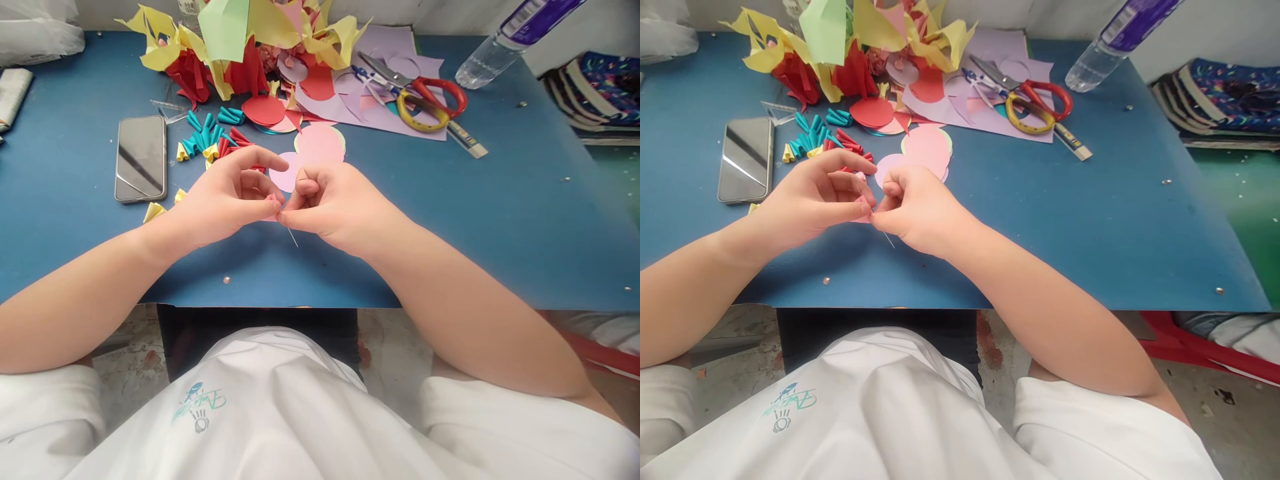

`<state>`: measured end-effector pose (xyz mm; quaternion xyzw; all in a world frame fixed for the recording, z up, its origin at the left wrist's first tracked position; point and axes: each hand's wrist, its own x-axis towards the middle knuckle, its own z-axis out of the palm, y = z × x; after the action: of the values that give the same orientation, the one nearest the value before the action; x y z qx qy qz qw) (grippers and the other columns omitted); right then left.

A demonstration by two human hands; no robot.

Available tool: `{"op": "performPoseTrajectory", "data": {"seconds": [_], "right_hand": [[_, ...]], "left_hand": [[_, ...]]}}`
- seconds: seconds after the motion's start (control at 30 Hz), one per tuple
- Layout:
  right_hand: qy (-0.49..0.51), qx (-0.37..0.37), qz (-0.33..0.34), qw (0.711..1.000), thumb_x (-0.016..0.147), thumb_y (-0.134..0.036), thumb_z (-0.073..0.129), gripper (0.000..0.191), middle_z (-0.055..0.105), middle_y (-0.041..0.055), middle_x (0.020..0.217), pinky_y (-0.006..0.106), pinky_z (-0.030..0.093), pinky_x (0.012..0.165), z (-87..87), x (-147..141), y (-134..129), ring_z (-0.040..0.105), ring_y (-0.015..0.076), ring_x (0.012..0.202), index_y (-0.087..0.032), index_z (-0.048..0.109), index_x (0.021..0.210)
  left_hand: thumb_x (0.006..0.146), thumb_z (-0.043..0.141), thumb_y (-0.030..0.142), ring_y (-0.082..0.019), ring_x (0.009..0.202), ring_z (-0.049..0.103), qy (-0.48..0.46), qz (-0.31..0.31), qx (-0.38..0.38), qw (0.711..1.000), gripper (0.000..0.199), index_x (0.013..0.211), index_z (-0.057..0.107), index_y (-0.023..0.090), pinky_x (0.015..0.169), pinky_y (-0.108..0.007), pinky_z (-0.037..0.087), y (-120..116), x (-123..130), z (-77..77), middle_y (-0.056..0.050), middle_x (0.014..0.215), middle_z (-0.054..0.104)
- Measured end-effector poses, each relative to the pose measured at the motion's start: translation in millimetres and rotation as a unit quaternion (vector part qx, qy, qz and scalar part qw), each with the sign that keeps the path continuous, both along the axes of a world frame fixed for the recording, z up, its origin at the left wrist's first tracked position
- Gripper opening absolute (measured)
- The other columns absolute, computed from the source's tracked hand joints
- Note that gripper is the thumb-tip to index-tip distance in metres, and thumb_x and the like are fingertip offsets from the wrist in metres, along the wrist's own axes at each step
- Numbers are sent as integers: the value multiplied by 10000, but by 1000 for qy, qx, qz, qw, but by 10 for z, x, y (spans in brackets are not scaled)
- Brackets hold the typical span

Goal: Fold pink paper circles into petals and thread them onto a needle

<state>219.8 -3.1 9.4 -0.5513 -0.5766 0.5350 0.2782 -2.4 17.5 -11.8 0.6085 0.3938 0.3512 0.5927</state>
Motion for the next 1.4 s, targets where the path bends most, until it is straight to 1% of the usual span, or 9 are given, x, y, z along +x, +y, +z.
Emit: {"op": "performPoseTrajectory", "data": {"seconds": [0.1, 0.33, 0.53, 0.77, 0.93, 1.07, 1.2, 1.3, 1.4], "right_hand": [[28, 25, 1, 999, 856, -39, 936, 634, 665, -38, 774, 354, 444, 667, -57, -2, 12, 521, 180, 749, -309, 363, 824], [99, 125, -3, 987, 888, -286, 1068, 695, 709, -14, 860, 433, 656, 826, -268, -26, 79, 659, 234, 855, -323, 377, 828], [94, 205, -12, 974, 943, -257, 956, 509, 630, -16, 903, 422, 605, 829, -319, -32, 70, 600, 214, 834, -319, 460, 845], [15, 268, 11, 963, 977, -200, 869, 333, 722, -5, 1018, 429, 616, 893, -270, 26, 68, 640, 222, 873, -321, 562, 937], [2, 309, 10, 951, 1016, -350, 917, 230, 767, 43, 1134, 482, 658, 995, -235, 38, 94, 690, 293, 1045, -352, 688, 1036], [10, 321, 23, 947, 1031, -438, 939, 180, 778, 77, 1141, 523, 671, 1033, -298, -11, 154, 714, 331, 1116, -344, 786, 1014], [16, 319, 31, 947, 1048, -414, 917, 158, 768, 82, 1179, 520, 666, 1084, -333, -21, 172, 722, 331, 1180, -332, 818, 956], [-6, 311, 50, 949, 1034, -420, 949, 184, 765, 78, 1197, 486, 655, 1104, -299, -7, 159, 712, 319, 1210, -338, 819, 932], [-17, 326, 53, 944, 1019, -395, 963, 200, 773, 84, 1172, 493, 657, 1104, -264, -5, 143, 705, 317, 1175, -339, 802, 913]], "left_hand": [[759, 1009, 126, -231, 900, 841, -40, 15, -5, 999, 502, 1192, 771, 215, 913, -448, 762, 32, 13, -30, 9, 890, 818], [742, 1019, 113, -237, 1058, 880, -77, 57, 30, 995, 533, 1202, 781, 241, 979, -443, 767, 76, -6, -91, -18, 1005, 912], [786, 1038, 124, -269, 1118, 951, -73, 58, 70, 993, 502, 1210, 790, 227, 1001, -436, 788, 37, -33, -78, -47, 1051, 969], [948, 983, 140, -266, 1177, 974, -25, 57, 172, 983, 485, 1410, 875, 243, 1064, -449, 799, 8, -77, -93, -36, 1183, 1014], [1022, 996, 207, -302, 1305, 957, 14, 62, 242, 968, 590, 1590, 854, 279, 1120, -492, 804, 37, -142, -178, -55, 1302, 1012], [1063, 926, 216, -283, 1284, 964, 32, 31, 267, 963, 667, 1715, 793, 256, 1132, -467, 811, 49, -140, -240, -61, 1332, 1009], [993, 868, 190, -258, 1247, 956, 34, 30, 269, 962, 745, 1730, 766, 227, 1108, -433, 817, 50, -96, -254, -64, 1332, 1005], [881, 856, 191, -259, 1239, 942, 32, 37, 248, 968, 814, 1685, 756, 271, 1093, -443, 813, 51, -78, -253, -43, 1304, 994], [828, 856, 155, -252, 1279, 917, 27, 44, 227, 972, 852, 1661, 752, 302, 1086, -434, 803, 53, -75, -257, -44, 1383, 967]]}}
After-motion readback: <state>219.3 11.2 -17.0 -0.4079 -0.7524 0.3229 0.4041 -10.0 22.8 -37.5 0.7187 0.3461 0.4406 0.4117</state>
